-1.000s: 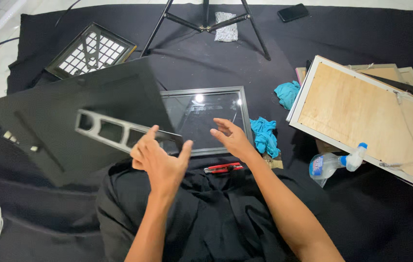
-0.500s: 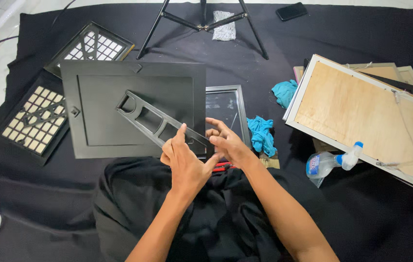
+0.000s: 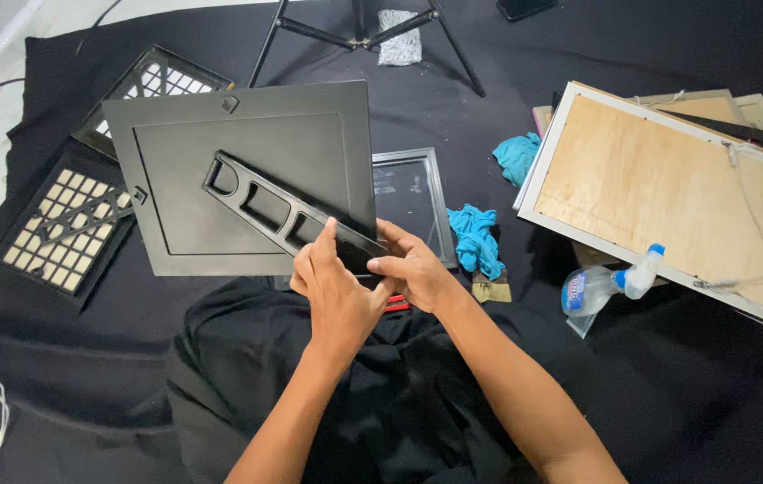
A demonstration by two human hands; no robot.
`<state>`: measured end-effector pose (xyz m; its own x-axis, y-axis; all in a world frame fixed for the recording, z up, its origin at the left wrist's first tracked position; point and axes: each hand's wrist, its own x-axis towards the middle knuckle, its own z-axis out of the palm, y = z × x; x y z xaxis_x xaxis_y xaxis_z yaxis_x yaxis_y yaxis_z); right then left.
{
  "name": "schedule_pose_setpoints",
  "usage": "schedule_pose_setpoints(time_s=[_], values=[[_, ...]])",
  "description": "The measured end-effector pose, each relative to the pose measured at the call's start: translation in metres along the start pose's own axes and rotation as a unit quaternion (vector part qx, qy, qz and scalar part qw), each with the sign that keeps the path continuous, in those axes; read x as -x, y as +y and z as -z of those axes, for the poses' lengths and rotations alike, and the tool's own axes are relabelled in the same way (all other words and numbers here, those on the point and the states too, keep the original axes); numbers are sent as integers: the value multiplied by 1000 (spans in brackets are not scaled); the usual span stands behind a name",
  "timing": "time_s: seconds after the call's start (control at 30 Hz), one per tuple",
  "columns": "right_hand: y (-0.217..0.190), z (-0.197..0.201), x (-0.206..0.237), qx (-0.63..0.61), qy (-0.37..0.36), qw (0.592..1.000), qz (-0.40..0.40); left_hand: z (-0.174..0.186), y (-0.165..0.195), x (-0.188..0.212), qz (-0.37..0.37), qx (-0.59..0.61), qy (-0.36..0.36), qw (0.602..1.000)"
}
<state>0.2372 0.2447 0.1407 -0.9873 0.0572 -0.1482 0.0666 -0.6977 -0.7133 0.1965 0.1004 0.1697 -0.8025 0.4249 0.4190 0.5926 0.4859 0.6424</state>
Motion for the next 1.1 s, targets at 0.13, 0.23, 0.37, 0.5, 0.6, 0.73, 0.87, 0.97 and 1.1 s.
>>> schedule_pose_setpoints(time_s=[0.13,0.23,0.37,0.5,0.6,0.73,0.87,0.97,1.1], values=[[0,3,1,-18,-3,1000,18,0,5,0,-1,-9,-13,1000],[0,6,-1,-10,9,1000,20,-2,6,-2,3,-2,-22,1000],[3,13,-3,-20,17,999,28,-3,8,-3,7,-18,-51,999],[7,27,-5,-11,43,998,46,0,14,-2,-72,-4,-4,997],[-1,38,-4,-2,85,993,75,10,8,-4,-87,56,-3,995],[-45,51,9,15,160,982,102,39,-47,-37,-104,-39,106,988],[-97,54,11,12,121,987,102,48,-117,-73,94,6,86,992],[-100,55,7,45,87,992,80,34,-159,-82,180,251,9,951],[-76,81,-8,154,293,943,-44,6,-197,-74,206,290,2,935]])
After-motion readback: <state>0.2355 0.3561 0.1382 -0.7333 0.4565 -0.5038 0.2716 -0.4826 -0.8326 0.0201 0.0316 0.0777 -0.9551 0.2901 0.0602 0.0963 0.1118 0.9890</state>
